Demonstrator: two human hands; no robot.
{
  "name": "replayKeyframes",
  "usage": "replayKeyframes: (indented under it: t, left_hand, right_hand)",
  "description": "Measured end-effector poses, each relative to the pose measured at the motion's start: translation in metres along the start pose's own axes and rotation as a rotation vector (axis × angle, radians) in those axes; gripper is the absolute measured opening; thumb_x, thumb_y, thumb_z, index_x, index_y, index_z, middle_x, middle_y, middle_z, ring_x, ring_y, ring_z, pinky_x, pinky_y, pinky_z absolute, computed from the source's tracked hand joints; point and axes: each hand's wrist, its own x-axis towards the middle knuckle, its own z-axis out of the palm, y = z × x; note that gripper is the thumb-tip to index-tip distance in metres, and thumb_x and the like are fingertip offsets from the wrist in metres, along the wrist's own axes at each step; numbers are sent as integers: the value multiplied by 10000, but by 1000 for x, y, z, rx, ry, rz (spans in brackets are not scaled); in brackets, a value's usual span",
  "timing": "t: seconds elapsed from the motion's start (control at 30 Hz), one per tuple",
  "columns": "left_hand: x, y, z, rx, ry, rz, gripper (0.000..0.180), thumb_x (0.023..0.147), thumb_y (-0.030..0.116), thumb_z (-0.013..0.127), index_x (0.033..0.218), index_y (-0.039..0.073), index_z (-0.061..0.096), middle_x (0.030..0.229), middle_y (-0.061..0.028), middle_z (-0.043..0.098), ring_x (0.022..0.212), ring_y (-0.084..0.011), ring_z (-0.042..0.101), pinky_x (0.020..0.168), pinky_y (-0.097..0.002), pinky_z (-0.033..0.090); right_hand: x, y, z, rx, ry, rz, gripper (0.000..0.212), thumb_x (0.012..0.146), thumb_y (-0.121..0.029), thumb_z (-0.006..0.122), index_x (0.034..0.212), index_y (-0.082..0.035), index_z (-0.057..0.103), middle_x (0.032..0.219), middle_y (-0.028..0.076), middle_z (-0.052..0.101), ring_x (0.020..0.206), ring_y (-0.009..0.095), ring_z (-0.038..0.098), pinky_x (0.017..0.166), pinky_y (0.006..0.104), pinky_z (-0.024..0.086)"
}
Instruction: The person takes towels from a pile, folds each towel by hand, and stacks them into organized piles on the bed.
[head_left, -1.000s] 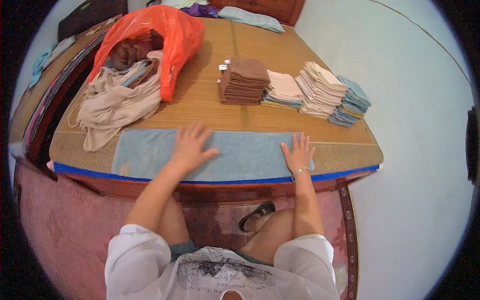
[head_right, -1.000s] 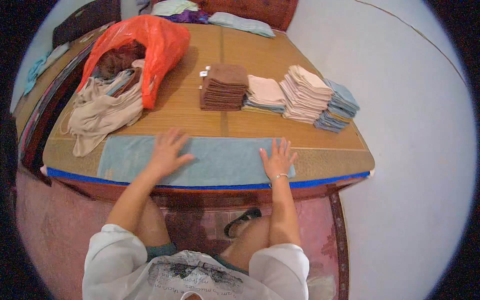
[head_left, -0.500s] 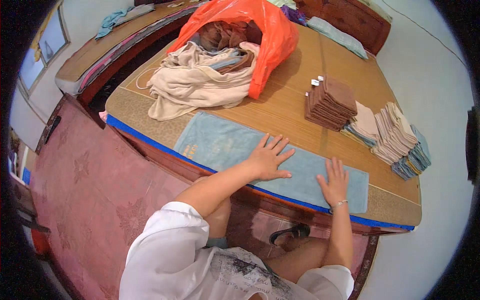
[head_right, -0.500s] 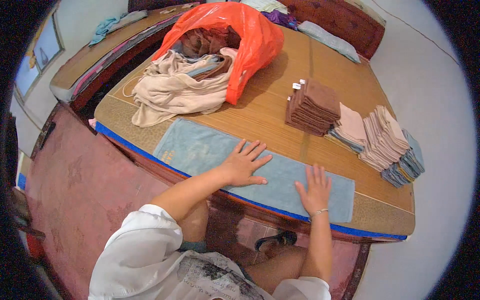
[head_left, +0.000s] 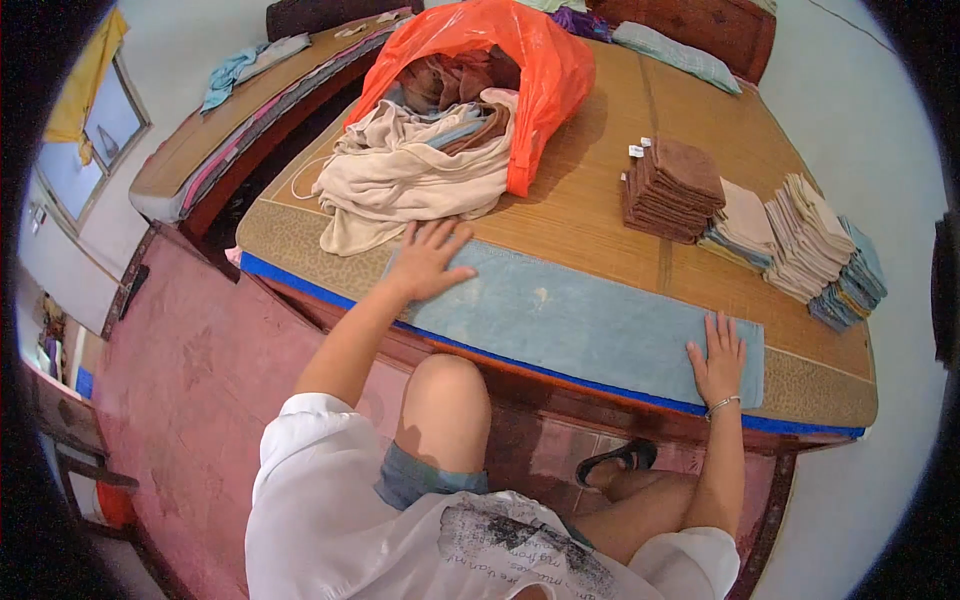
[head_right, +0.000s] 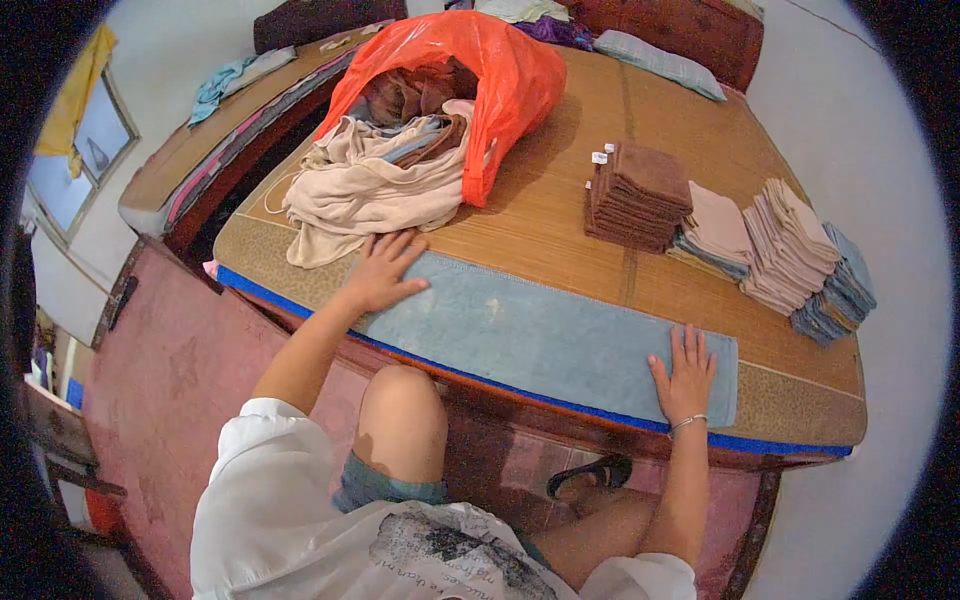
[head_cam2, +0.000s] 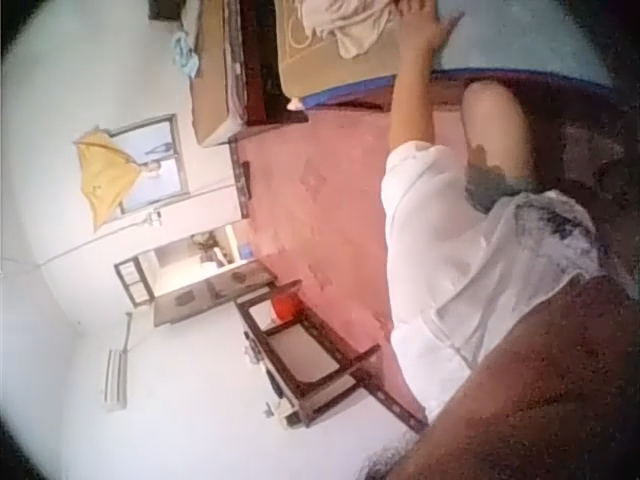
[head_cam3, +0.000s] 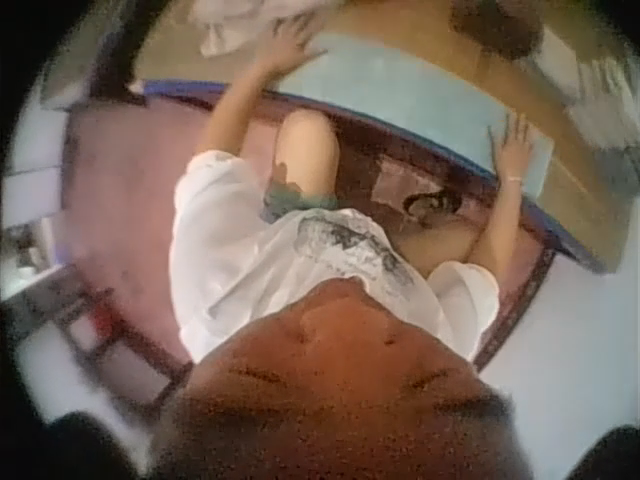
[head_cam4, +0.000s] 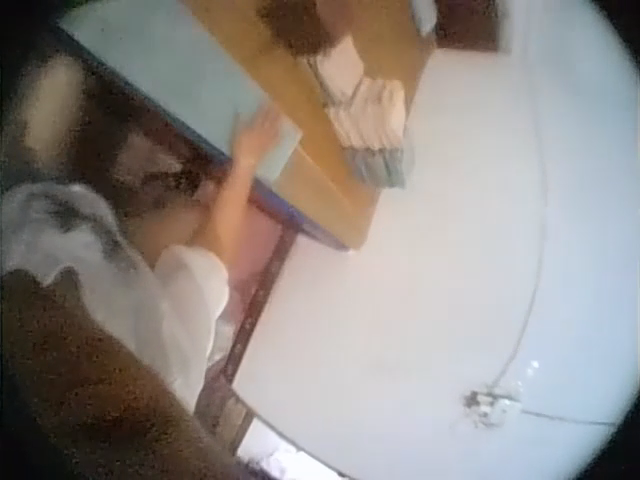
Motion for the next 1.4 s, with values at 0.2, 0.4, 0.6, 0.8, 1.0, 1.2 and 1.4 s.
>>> replayKeyframes:
  t: [0.2,0.4,0.6,0.8,1.0,1.2,1.4]
  left_hand:
    - [-2,-6,-10,-81,67,-144,622,816,516,538,1291,118,483,1354,-149,414,1287,-312,319,1066,-507,168]
    - [-16,98,-20,-102,116,213,666,788,551,554,1303,139,469,1397,-153,361,1321,-315,275,1076,-525,153]
    - [-20,117,-11,-124,36,240,770,758,593,560,1370,163,378,1443,-135,293,1338,-320,244,1071,-539,144]
    - [-25,94,-8,-74,74,162,766,747,618,557,1342,155,425,1433,-142,313,1338,-317,250,1071,-542,145]
    - [-23,116,-27,-28,-10,77,823,743,580,587,1384,122,347,1462,-163,237,1360,-326,191,1075,-545,116]
    - [-17,214,-15,-222,-7,382,889,699,571,636,1367,65,340,1455,-171,248,1356,-315,211,1078,-541,127]
    - [-19,214,-11,-219,-9,446,895,669,521,679,1361,59,348,1445,-163,269,1352,-299,230,1072,-537,157]
  right_hand:
    - [-2,-3,-2,-6,24,43,591,867,-449,503,1348,-118,411,1457,109,290,1357,304,215,1081,521,127]
    - [-2,-66,-11,20,129,-176,661,826,-505,531,1353,-131,395,1462,117,271,1365,307,190,1079,541,107]
    - [-27,-152,3,136,-64,-527,665,804,-519,551,1351,-173,401,1465,77,267,1367,282,177,1083,550,98]
    - [-27,-125,-2,45,-68,-506,689,793,-544,548,1365,-199,381,1473,63,248,1372,278,159,1087,546,98]
    - [-46,-72,-8,29,48,-342,787,760,-592,551,1368,-125,375,1461,123,265,1355,315,210,1075,552,116]
    - [-52,-109,-13,35,-8,-404,819,736,-516,621,1367,-68,354,1452,142,270,1360,300,206,1082,535,127]
    - [-50,-104,-6,14,-70,-452,829,716,-442,683,1388,-127,313,1467,75,231,1357,279,184,1088,519,145]
